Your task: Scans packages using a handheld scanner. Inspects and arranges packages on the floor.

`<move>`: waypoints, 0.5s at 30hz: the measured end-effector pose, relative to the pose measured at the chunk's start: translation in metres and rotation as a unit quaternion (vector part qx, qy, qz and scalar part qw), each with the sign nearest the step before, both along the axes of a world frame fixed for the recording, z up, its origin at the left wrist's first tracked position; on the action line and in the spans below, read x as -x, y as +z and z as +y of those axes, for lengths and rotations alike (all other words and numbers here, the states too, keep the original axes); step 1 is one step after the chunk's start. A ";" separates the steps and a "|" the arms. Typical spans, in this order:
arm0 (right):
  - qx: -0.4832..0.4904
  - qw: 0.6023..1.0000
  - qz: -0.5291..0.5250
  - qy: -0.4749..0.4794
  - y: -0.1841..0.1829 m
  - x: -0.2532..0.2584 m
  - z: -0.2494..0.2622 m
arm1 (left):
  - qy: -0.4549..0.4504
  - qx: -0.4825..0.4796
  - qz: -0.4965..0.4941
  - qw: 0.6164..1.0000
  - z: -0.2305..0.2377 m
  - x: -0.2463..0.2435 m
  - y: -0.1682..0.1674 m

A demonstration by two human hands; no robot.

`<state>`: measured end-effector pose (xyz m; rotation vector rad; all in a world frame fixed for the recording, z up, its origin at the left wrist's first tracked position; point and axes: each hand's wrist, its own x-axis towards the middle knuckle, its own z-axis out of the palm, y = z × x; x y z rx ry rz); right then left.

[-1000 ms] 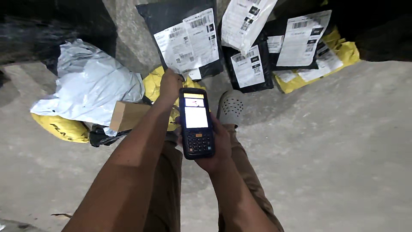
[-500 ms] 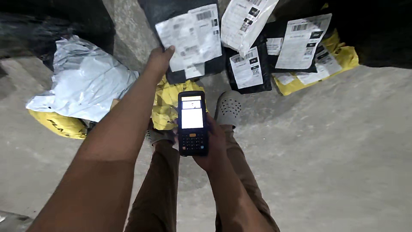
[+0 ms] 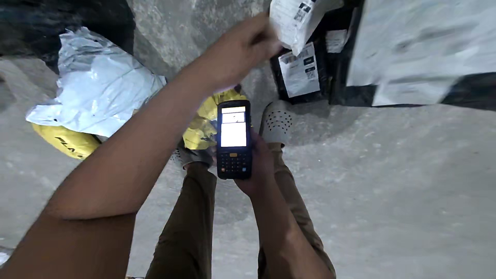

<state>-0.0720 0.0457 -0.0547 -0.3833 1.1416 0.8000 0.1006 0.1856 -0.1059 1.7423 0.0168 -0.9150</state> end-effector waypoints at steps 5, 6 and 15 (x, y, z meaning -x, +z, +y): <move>-0.058 0.998 -0.019 -0.031 -0.003 0.006 -0.006 | -0.177 -0.355 0.228 0.889 0.098 0.127 -0.055; -0.061 0.997 -0.022 -0.030 -0.003 0.007 -0.006 | -0.179 -0.374 0.281 0.865 0.108 0.154 -0.065; -0.001 0.999 -0.036 -0.025 -0.003 0.005 -0.007 | -0.086 -0.284 0.171 0.939 0.090 0.210 -0.022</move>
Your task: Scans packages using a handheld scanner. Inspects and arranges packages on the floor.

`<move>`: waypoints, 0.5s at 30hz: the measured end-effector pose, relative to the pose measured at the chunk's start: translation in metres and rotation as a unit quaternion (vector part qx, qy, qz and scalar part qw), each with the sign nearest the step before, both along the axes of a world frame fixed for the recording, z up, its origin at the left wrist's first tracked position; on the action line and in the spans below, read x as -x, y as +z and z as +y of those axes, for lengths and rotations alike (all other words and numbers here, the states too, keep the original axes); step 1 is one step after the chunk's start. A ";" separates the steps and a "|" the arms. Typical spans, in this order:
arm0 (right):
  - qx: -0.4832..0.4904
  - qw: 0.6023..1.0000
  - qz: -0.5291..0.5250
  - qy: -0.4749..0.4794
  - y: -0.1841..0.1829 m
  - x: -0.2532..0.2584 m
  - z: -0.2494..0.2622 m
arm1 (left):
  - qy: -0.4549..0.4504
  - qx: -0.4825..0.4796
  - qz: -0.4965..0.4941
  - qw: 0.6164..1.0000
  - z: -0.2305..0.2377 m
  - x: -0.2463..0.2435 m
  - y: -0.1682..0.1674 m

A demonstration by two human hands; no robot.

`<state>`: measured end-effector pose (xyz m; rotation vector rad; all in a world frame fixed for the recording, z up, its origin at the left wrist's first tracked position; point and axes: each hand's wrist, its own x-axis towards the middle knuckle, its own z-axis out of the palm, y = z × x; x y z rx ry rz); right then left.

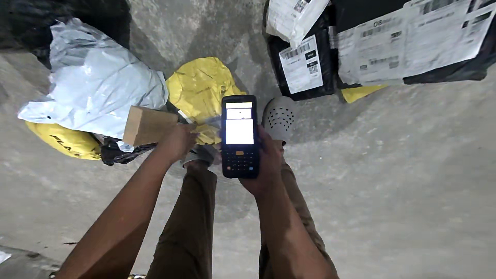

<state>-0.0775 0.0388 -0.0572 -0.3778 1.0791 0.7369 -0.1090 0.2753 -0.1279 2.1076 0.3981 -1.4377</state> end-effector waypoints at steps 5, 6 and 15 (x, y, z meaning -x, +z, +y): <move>0.126 0.983 -0.074 -0.113 -0.012 -0.008 -0.027 | -0.002 0.047 -0.207 0.977 0.009 -0.044 0.097; 0.126 0.979 -0.065 -0.150 -0.014 -0.011 -0.032 | 0.015 0.055 -0.248 0.967 0.013 -0.049 0.103; 0.137 0.989 0.020 -0.052 -0.013 -0.001 0.001 | 0.067 0.040 -0.336 0.939 -0.020 -0.108 -0.009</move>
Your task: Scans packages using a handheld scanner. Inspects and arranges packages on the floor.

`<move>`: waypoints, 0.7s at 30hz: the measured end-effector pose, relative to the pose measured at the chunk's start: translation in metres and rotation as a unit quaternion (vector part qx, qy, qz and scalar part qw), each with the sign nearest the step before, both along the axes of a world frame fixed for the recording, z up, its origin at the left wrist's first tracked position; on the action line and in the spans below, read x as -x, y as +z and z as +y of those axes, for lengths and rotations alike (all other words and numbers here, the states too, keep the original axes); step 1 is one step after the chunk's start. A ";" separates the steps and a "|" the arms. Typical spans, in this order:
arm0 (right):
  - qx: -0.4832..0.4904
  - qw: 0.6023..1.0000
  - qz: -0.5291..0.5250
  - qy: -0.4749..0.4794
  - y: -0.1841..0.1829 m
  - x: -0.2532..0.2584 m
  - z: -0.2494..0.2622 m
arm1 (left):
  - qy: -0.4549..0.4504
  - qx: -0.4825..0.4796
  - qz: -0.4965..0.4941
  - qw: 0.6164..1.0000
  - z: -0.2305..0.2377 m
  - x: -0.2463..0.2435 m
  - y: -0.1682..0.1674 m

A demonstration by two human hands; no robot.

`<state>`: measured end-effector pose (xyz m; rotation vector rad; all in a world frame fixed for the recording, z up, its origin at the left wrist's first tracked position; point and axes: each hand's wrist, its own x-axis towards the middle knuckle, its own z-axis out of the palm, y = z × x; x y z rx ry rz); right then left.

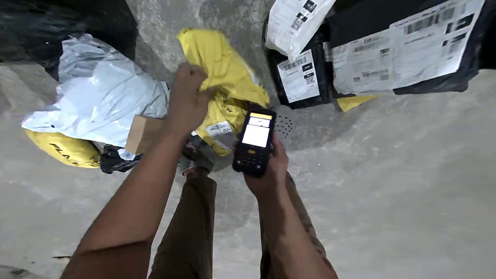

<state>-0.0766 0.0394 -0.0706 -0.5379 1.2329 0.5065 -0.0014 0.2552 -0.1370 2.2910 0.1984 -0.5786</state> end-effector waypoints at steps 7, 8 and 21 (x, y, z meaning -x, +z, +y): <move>-0.074 0.997 0.035 0.012 0.000 0.004 0.005 | -0.317 -0.026 0.278 0.906 -0.011 0.018 -0.075; -0.076 0.996 0.035 0.013 0.000 0.005 0.005 | -0.297 -0.034 0.338 0.893 -0.014 0.008 -0.070; -0.062 0.996 0.061 0.014 -0.003 0.000 0.007 | -0.194 -0.082 0.402 0.891 -0.049 -0.092 -0.127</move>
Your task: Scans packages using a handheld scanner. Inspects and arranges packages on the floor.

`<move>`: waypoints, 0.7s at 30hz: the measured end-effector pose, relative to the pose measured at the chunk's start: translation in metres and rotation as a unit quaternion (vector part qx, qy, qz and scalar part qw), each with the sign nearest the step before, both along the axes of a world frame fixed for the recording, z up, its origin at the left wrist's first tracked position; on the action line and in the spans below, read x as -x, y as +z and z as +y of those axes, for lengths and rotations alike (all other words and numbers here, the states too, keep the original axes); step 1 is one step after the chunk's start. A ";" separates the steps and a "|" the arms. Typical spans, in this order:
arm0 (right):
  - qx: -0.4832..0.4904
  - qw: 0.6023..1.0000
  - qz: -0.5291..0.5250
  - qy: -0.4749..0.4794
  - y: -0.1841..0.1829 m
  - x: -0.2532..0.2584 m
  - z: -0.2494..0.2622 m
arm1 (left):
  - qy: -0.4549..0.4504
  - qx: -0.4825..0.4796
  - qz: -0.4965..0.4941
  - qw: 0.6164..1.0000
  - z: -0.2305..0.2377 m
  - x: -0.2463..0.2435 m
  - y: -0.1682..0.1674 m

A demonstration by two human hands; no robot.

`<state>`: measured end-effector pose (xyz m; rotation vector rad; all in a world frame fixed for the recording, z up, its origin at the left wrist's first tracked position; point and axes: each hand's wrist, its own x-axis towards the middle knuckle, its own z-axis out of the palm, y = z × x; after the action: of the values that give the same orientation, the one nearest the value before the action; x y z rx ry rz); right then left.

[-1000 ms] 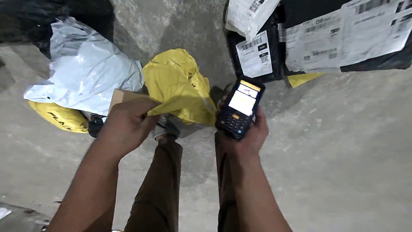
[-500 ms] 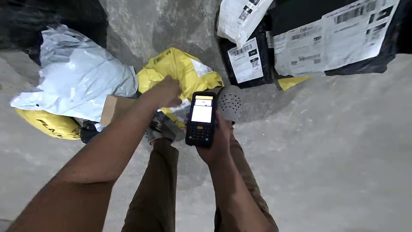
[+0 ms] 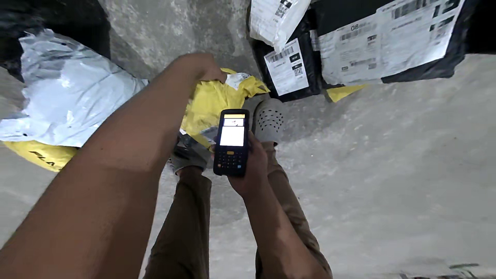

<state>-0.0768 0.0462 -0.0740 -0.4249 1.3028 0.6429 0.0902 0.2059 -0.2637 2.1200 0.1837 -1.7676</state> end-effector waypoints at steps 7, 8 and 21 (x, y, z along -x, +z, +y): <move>-0.027 1.000 0.001 -0.012 0.002 -0.008 0.004 | 0.340 0.184 -0.053 0.921 0.021 0.034 0.087; -0.039 0.999 -0.005 -0.014 0.002 -0.007 0.004 | 0.366 0.169 -0.093 0.910 0.023 0.037 0.097; -0.206 0.974 -0.088 -0.026 0.008 -0.011 -0.001 | 0.340 -0.034 -0.358 0.869 0.037 -0.021 0.097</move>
<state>-0.0661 0.0450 -0.0660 -0.1030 0.9758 0.7920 0.1116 0.2424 -0.1671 2.2107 0.6852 -0.5383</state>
